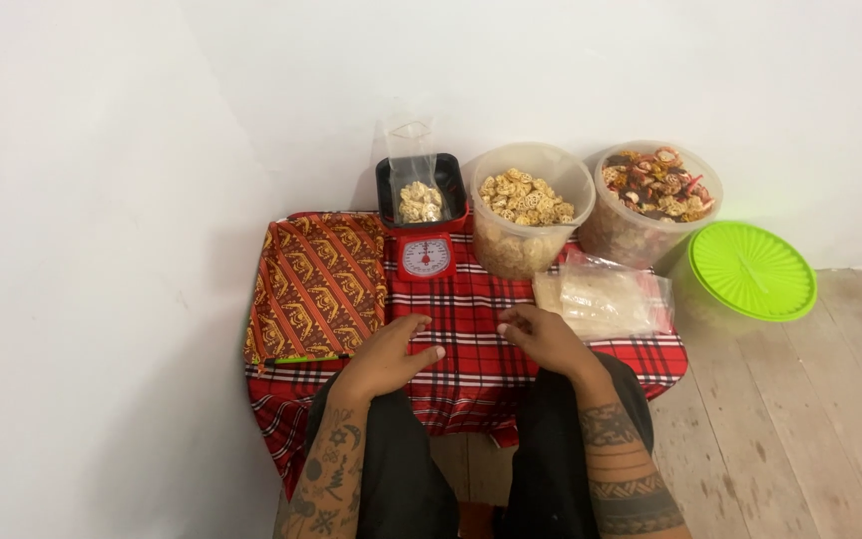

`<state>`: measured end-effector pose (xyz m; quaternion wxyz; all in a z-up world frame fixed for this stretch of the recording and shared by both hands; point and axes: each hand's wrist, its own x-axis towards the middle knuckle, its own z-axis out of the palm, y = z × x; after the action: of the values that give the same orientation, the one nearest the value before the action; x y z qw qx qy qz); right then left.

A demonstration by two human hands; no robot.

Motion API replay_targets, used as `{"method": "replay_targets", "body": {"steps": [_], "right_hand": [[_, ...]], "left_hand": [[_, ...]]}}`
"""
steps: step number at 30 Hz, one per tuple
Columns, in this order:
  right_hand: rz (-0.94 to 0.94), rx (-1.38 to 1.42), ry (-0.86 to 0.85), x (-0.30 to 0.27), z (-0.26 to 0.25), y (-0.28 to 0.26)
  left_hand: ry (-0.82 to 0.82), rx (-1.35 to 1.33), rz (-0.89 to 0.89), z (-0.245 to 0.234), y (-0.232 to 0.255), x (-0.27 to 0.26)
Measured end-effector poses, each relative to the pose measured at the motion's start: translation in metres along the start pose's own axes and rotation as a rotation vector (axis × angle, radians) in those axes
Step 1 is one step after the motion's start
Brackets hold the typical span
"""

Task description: Packing snacks from large containers into small plastic bags and weighing them on a scale.

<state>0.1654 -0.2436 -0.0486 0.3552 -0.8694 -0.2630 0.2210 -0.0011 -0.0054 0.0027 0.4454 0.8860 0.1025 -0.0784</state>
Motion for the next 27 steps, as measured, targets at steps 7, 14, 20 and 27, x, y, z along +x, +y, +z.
{"method": "replay_targets", "body": {"steps": [7, 14, 20, 27], "right_hand": [[-0.06, 0.068, 0.001, -0.002, 0.023, -0.005], [-0.023, -0.054, -0.063, -0.005, 0.026, 0.004], [-0.053, 0.062, -0.017, -0.038, -0.008, -0.033], [-0.142, 0.198, 0.06, -0.079, -0.023, -0.066]], "left_hand": [[0.012, -0.018, 0.017, 0.004, -0.001, -0.002], [-0.019, -0.04, -0.001, 0.002, 0.003, -0.002], [-0.053, -0.034, -0.008, 0.004, 0.011, 0.007], [-0.091, 0.026, 0.006, 0.014, 0.02, 0.011]]}}
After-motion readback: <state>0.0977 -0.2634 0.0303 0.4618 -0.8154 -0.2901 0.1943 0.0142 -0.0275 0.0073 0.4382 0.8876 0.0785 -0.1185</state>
